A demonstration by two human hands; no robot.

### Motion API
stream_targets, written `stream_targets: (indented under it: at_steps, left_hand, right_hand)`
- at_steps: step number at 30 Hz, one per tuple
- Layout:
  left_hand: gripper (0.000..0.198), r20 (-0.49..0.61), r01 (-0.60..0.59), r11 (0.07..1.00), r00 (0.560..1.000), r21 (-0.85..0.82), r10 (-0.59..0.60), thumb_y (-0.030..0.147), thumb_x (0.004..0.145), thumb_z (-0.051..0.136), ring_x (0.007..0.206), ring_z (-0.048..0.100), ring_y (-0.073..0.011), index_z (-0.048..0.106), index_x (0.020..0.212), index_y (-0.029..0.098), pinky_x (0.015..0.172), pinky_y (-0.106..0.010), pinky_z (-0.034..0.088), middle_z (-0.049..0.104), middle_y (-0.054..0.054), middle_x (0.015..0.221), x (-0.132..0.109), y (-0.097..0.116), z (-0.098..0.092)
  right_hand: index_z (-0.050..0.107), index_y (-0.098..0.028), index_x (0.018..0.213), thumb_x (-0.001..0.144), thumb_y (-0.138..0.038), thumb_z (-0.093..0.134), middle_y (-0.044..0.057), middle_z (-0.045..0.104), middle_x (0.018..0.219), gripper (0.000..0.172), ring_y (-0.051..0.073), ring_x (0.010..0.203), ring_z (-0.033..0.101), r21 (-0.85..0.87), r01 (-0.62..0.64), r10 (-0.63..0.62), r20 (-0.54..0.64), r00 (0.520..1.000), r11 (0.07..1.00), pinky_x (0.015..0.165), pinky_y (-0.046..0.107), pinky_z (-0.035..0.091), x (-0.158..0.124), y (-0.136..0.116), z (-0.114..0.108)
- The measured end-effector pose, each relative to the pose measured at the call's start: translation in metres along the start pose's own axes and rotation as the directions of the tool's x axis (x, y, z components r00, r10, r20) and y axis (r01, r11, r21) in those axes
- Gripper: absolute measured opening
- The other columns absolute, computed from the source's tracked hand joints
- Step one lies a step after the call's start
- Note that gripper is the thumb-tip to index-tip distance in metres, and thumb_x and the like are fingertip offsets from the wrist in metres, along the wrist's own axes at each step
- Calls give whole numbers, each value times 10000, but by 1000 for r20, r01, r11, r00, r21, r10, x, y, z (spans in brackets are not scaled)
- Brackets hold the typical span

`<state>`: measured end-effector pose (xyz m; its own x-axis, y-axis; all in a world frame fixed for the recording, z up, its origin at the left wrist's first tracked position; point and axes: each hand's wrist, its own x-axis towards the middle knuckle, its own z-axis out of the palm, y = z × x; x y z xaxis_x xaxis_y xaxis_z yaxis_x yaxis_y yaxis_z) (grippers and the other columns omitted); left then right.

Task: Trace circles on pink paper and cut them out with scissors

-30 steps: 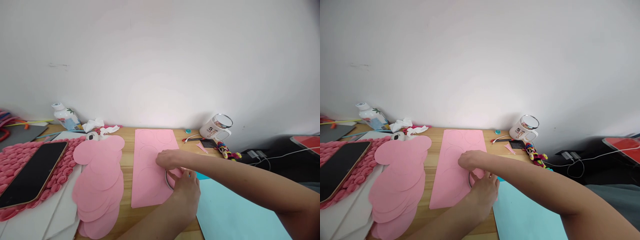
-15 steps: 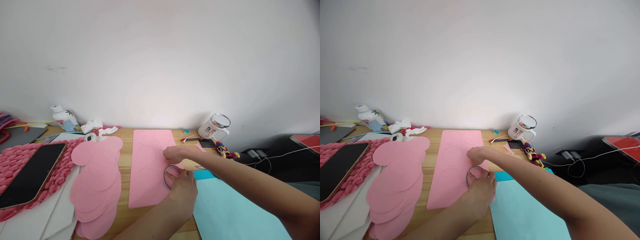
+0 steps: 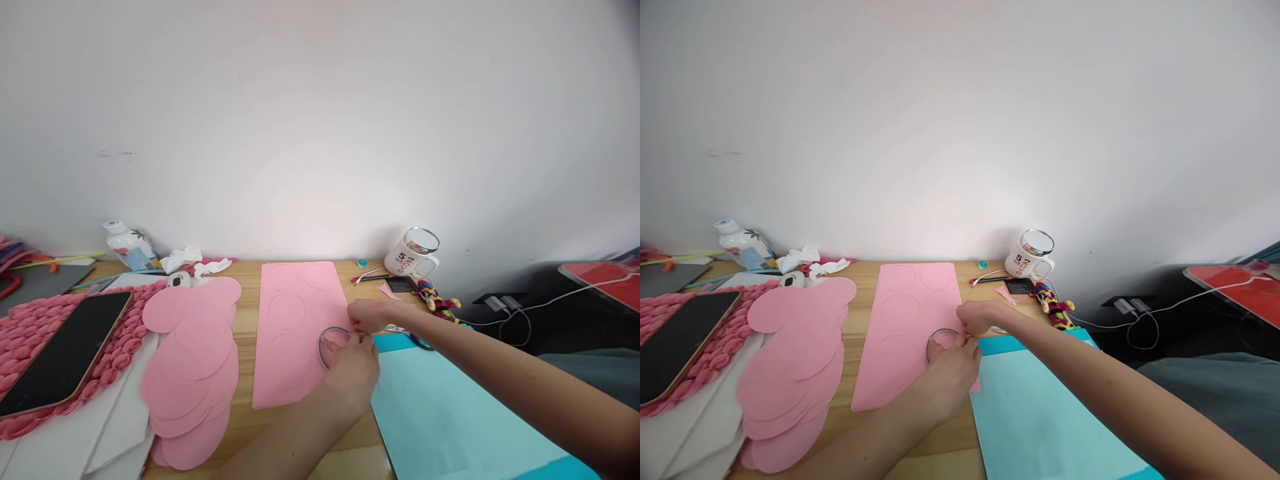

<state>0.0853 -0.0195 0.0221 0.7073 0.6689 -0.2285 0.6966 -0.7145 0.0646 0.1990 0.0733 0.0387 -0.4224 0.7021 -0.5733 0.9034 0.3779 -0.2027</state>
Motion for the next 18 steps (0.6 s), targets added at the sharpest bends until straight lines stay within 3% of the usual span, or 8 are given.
stream_targets:
  at_steps: [5,7,9,11,14,17,18]
  left_hand:
    - [458,-10,-49,998,999,28,50,53,597,643,952,504,-286,557,1045,83,704,-435,487,516,-167,1078,-18,-9,-13]
    - [409,-95,-46,998,995,-51,41,-16,561,619,960,511,-292,585,958,80,726,-409,475,546,-158,1011,-24,-16,-9]
    - [363,-194,-45,970,981,-238,-3,-66,566,562,953,530,-274,599,894,85,771,-381,459,575,-135,956,-30,-25,-1]
    - [291,-232,-39,938,972,-345,-45,-41,625,518,919,556,-226,603,854,117,760,-325,465,589,-100,963,-34,-34,9]
    - [144,-279,-33,891,955,-452,-106,98,781,476,830,590,-157,603,755,159,717,-254,480,607,-49,903,-42,-48,21]
    - [162,-360,-28,836,910,-548,-206,207,821,498,1052,552,-164,589,955,192,899,-273,431,603,-52,1083,-60,-66,26]
    - [217,-386,-28,768,876,-640,-290,229,780,562,1145,502,-187,587,993,197,967,-295,386,589,-62,1155,-69,-73,28]
  right_hand:
    - [583,-162,630,757,-150,466,12,590,632,173,126,580,506,162,33,3,-212,977,986,521,218,347,-39,3,5]
    - [575,-165,763,837,-215,371,28,611,727,222,128,619,532,278,67,23,-308,951,958,533,217,380,-54,-4,17]
    - [554,-166,804,858,-281,362,24,602,719,230,134,623,544,505,161,61,-394,917,848,549,229,409,-64,-14,37]
    - [545,-174,823,872,-314,355,11,585,685,241,134,613,531,584,222,85,-451,889,781,573,243,420,-69,-25,60]
    - [516,-189,814,882,-304,332,16,585,728,227,139,606,517,603,234,137,-505,852,762,568,260,412,-69,-37,90]
    - [479,-203,773,895,-326,322,18,581,735,234,154,616,500,562,241,164,-574,802,791,582,279,398,-67,-43,107]
    - [470,-206,761,899,-335,318,18,580,728,242,159,624,501,556,246,170,-591,789,794,592,285,398,-67,-44,110]
